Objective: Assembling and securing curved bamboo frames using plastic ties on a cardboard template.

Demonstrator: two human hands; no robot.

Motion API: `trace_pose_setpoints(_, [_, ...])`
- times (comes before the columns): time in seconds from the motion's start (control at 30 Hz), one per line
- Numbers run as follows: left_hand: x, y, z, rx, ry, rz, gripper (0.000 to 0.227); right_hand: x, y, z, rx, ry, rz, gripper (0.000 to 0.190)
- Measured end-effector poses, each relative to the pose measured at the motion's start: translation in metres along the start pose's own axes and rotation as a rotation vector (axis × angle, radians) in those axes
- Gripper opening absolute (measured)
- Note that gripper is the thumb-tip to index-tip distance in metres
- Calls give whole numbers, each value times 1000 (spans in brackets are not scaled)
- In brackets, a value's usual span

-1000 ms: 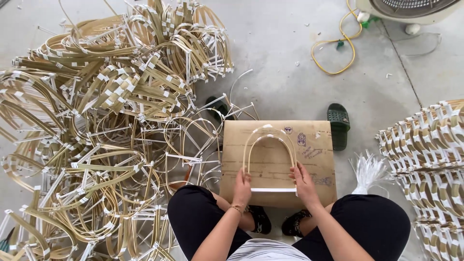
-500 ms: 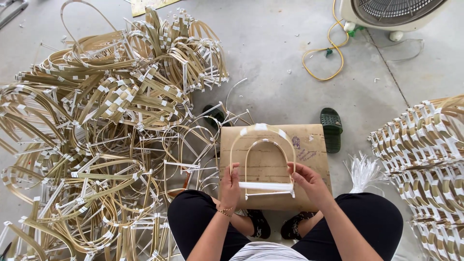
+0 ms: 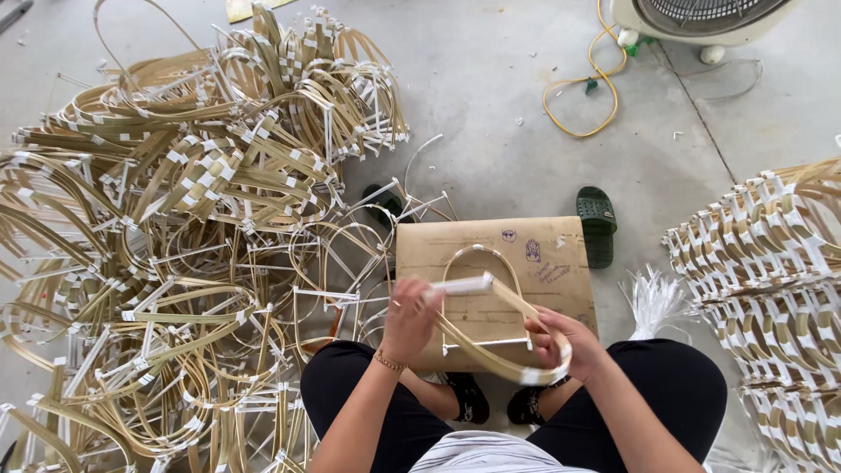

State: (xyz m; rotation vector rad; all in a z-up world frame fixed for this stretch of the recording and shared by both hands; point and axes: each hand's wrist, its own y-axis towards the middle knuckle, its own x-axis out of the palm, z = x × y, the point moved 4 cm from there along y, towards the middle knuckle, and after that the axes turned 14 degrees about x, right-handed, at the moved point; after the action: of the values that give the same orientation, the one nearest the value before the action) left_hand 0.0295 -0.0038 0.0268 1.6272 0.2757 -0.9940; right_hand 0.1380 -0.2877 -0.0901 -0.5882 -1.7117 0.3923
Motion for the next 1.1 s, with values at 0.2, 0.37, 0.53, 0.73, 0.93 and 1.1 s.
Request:
trace_pose_setpoints(0.2, [72, -64, -26, -1202, -698, 249, 54, 14, 28, 12, -295, -89, 273, 50])
trace_pose_setpoints(0.37, [118, -105, 5, -1583, -1135, 319, 50, 0, 38, 30, -351, -246, 341, 55])
trace_pose_setpoints(0.53, [135, -99, -6, -1445, -780, 67, 48, -24, 56, 28, -403, -654, 550, 60])
trace_pose_setpoints(0.73, [197, -129, -20, -1224, -393, -194, 47, -55, 83, 4, -440, -1039, 905, 59])
trace_pose_setpoints(0.93, [243, -165, -29, -1235, -258, -339, 62, -78, 109, -11, -564, -1329, 1045, 60])
trace_pose_setpoints(1.1, [240, -161, -27, -1239, -265, -367, 63, -90, 114, -7, -520, -1354, 1064, 64])
